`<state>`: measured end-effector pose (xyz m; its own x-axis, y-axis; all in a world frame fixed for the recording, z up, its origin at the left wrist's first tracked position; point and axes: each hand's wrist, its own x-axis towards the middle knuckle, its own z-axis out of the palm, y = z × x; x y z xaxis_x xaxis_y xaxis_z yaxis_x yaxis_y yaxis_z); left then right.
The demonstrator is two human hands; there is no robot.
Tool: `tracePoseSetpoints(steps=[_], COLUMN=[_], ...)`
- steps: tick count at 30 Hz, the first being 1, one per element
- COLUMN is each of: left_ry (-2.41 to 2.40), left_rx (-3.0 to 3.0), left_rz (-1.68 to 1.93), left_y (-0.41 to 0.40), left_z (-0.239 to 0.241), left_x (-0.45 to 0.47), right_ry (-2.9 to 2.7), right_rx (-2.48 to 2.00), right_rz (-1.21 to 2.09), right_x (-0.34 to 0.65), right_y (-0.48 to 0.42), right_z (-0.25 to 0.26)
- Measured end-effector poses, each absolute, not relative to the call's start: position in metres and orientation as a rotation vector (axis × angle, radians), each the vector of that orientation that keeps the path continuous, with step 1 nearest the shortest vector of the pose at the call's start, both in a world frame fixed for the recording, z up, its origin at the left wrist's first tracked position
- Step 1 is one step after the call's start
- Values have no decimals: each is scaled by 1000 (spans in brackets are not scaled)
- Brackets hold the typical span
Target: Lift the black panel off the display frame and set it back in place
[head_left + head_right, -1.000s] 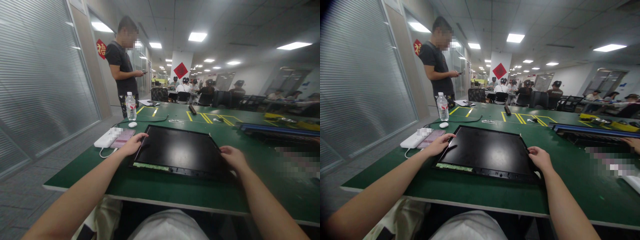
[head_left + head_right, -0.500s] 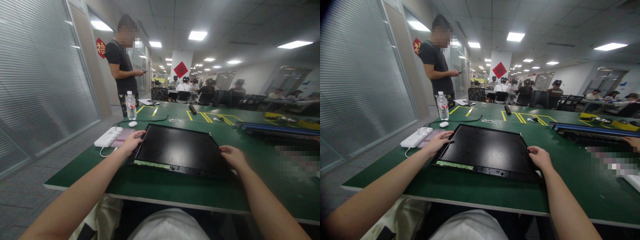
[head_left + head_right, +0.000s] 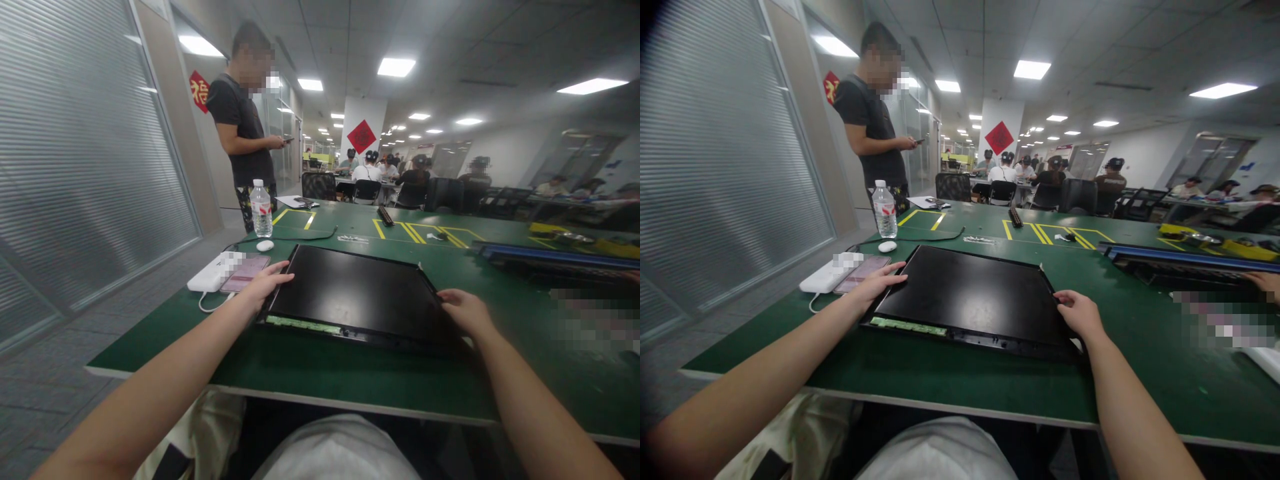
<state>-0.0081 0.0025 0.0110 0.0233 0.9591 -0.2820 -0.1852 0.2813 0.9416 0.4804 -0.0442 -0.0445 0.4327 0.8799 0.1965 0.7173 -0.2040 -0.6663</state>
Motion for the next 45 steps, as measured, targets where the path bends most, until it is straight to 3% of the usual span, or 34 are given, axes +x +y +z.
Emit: tracePoseSetpoints(steps=[45], left_ry=[1098], left_rx=[997], left_rz=[1081], left_y=[6], left_z=[2], left_x=[-15], right_ry=[-1307], right_rx=[-1965], right_rz=[295], right_x=[484], right_y=[-43], right_z=[-49])
